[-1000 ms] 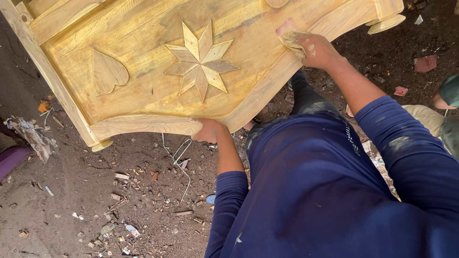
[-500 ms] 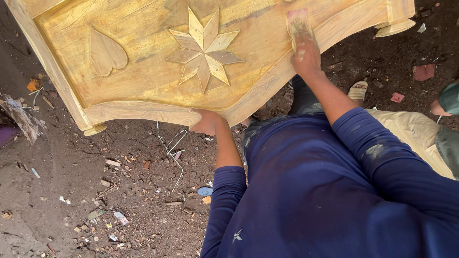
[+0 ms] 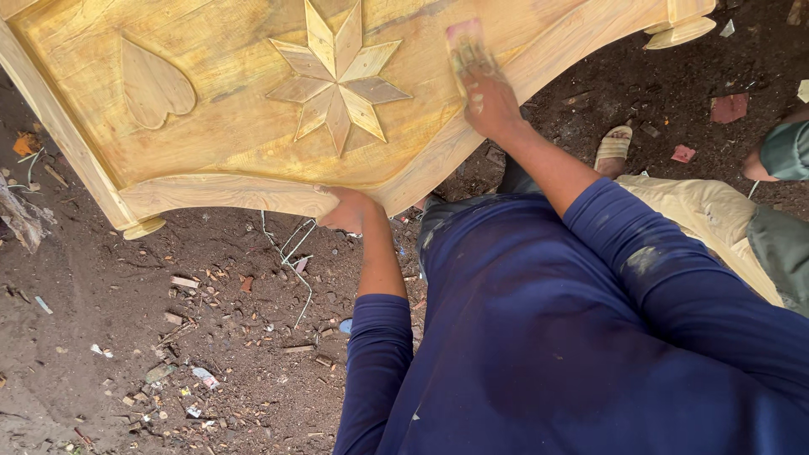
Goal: The person sands a wooden headboard with carved designs using a sanding block. They move the block across the surface, focusing on the carved areas and edges.
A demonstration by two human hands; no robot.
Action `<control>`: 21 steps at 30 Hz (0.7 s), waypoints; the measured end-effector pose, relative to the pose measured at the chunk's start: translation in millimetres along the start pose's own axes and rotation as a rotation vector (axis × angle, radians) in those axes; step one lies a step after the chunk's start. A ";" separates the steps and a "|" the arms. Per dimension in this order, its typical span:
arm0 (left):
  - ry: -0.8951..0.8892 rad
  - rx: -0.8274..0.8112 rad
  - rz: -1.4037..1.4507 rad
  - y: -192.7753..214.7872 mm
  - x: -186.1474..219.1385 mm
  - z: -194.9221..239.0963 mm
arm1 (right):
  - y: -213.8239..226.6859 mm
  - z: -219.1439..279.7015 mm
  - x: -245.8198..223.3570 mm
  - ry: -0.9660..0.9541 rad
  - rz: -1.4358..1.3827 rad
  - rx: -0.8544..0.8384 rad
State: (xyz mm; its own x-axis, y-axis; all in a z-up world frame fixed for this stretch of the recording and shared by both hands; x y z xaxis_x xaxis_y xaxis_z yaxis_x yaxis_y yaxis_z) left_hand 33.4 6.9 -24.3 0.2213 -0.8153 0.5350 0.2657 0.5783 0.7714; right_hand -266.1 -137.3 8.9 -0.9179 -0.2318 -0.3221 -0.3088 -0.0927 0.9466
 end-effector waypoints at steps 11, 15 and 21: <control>-0.033 0.017 -0.018 3.4 1.0 2.8 | 64.6 -13.4 183.1 -0.523 -0.032 0.010; -0.004 -0.013 -0.002 4.1 6.8 -0.3 | 5.1 -17.4 70.1 -0.448 -0.171 0.043; -0.041 -0.008 0.039 -3.4 -3.3 -3.3 | -35.1 1.8 -4.9 0.244 -0.025 -0.177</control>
State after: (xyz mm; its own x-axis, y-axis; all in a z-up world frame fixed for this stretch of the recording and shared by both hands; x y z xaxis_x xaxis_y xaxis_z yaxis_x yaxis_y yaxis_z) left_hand 34.8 7.7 -29.8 0.1927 -0.7923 0.5789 0.2651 0.6100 0.7467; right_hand -251.3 -131.1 -22.7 -0.8170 -0.4514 -0.3589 -0.2622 -0.2635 0.9283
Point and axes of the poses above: each hand's wrist, its own z-axis away from the middle knuckle, its own y-axis out of the back of the hand, x = y × z, the point moved 4 cm from there along -z, towards the middle knuckle, and after that the axes turned 6 degrees about -y, right-handed, at the moved point
